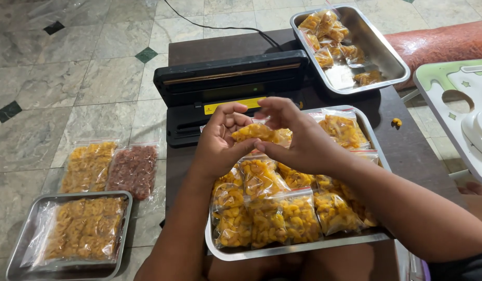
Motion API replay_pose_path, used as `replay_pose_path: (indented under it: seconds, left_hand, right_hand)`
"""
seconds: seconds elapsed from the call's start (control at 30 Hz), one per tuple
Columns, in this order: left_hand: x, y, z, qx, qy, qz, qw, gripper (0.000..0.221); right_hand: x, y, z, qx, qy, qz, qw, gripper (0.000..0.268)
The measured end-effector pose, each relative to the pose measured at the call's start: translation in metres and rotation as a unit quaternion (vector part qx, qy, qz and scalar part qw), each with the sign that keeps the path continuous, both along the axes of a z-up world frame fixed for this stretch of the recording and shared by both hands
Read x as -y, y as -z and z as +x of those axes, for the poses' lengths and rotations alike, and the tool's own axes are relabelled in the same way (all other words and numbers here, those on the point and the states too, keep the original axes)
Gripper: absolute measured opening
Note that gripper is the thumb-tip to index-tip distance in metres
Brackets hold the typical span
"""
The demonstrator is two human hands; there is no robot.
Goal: Manually sealing zip-lock snack bags and arranging them into a metal tray for packaging.
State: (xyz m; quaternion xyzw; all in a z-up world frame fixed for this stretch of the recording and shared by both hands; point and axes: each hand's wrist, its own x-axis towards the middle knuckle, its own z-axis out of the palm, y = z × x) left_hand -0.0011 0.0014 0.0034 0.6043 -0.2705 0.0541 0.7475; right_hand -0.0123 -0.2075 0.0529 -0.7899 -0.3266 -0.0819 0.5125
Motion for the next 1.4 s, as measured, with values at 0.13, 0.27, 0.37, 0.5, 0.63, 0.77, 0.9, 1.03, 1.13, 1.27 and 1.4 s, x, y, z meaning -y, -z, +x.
replay_pose_path:
  seconds: [0.13, 0.27, 0.37, 0.5, 0.63, 0.77, 0.9, 1.03, 1.13, 1.27, 1.4]
  left_hand:
    - [-0.003, 0.004, 0.004, -0.001, -0.013, 0.002, 1.0, 0.052]
    - [-0.004, -0.003, -0.006, 0.001, -0.013, 0.023, 1.0, 0.044]
    - [-0.004, -0.006, -0.008, -0.004, 0.001, 0.009, 1.0, 0.047]
    - [-0.001, -0.012, -0.014, -0.026, 0.021, -0.012, 0.999, 0.064]
    - [-0.007, 0.017, 0.006, -0.021, 0.042, -0.007, 0.999, 0.069]
    - [-0.005, 0.013, 0.006, 0.005, 0.048, -0.011, 0.999, 0.066]
    - [-0.003, -0.01, -0.007, 0.012, 0.017, 0.054, 0.998, 0.031]
    - [-0.003, -0.009, -0.005, 0.013, -0.001, 0.061, 0.998, 0.027]
    - [-0.002, -0.007, -0.005, 0.014, -0.012, 0.061, 0.998, 0.026]
    - [0.002, -0.005, -0.005, 0.0, 0.022, 0.015, 1.0, 0.041]
    - [-0.001, 0.004, -0.001, -0.02, 0.047, -0.032, 0.998, 0.042]
  right_hand:
    - [0.003, -0.002, 0.002, -0.021, 0.02, -0.019, 0.999, 0.055]
    - [0.003, -0.007, -0.004, -0.062, 0.039, -0.025, 0.997, 0.041]
    - [0.003, -0.004, 0.0, -0.053, 0.031, -0.035, 0.998, 0.052]
    - [0.002, 0.0, 0.004, -0.041, -0.048, -0.018, 0.998, 0.084]
    - [0.0, -0.012, -0.005, -0.021, -0.084, -0.054, 0.995, 0.075]
    - [0.006, 0.003, 0.002, -0.071, -0.047, 0.02, 0.996, 0.035]
    - [0.012, 0.014, 0.014, -0.079, -0.036, 0.091, 0.992, 0.036]
    - [0.01, 0.01, 0.012, -0.027, -0.037, 0.108, 0.993, 0.045]
    - [0.01, -0.001, 0.011, -0.011, -0.031, 0.059, 0.998, 0.059]
    - [0.01, 0.006, 0.016, -0.057, -0.024, 0.072, 0.995, 0.05]
    - [0.02, 0.012, 0.024, -0.113, -0.021, 0.109, 0.987, 0.047]
